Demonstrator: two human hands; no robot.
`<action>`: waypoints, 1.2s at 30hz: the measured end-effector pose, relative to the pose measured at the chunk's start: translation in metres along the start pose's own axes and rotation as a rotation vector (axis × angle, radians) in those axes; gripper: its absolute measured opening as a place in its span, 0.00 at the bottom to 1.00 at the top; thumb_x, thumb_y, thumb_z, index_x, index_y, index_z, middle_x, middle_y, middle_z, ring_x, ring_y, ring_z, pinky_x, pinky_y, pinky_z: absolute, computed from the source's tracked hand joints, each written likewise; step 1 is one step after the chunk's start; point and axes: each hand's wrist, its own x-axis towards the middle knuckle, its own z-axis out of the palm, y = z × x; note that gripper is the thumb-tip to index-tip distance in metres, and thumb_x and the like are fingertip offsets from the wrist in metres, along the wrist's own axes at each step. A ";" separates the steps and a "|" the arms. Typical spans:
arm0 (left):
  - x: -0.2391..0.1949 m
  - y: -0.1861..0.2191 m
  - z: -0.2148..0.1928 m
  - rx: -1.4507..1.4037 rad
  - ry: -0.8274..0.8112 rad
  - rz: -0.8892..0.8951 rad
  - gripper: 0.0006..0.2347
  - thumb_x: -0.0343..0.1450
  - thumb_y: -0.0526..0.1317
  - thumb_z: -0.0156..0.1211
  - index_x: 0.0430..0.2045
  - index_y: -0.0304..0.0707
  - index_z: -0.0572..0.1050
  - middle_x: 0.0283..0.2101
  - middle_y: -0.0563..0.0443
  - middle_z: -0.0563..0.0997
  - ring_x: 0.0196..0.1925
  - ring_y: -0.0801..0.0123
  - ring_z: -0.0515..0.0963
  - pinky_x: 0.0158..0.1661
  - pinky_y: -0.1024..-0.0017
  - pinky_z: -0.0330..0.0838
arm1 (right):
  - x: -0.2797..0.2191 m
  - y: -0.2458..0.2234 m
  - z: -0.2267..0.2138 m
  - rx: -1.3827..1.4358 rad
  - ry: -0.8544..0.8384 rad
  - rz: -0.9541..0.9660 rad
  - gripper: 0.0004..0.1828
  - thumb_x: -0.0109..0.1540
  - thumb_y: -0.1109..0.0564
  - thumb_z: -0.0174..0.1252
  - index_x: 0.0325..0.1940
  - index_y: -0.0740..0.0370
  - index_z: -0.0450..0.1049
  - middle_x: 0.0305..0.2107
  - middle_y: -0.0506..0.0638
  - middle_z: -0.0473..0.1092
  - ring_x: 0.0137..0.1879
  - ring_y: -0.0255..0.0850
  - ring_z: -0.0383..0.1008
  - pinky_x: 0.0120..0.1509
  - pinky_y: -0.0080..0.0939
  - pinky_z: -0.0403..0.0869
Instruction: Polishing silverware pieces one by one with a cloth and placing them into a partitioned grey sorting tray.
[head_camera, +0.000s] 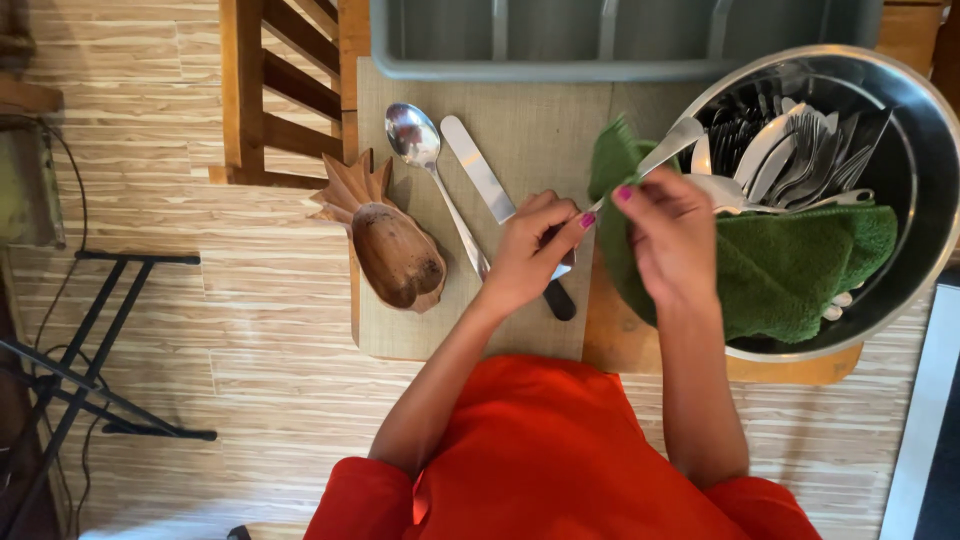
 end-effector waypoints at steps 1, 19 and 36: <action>-0.001 0.003 0.000 0.001 0.000 -0.001 0.08 0.76 0.37 0.59 0.27 0.33 0.74 0.27 0.50 0.69 0.34 0.62 0.70 0.40 0.65 0.64 | 0.000 -0.003 0.001 0.001 0.001 0.001 0.12 0.62 0.74 0.62 0.49 0.69 0.78 0.42 0.53 0.78 0.47 0.37 0.78 0.57 0.35 0.76; 0.081 0.068 0.050 0.426 0.110 0.138 0.03 0.72 0.36 0.64 0.30 0.37 0.78 0.32 0.49 0.74 0.39 0.54 0.71 0.42 0.59 0.66 | 0.022 -0.078 -0.064 -0.356 0.026 0.046 0.10 0.63 0.68 0.63 0.49 0.66 0.77 0.37 0.45 0.76 0.40 0.29 0.73 0.44 0.29 0.71; 0.214 0.083 0.130 0.520 0.019 0.283 0.04 0.71 0.37 0.67 0.31 0.38 0.79 0.35 0.51 0.73 0.43 0.55 0.71 0.43 0.58 0.65 | 0.114 -0.186 -0.123 -0.319 -0.035 -0.012 0.12 0.71 0.60 0.59 0.58 0.66 0.77 0.31 0.46 0.70 0.35 0.28 0.67 0.37 0.26 0.62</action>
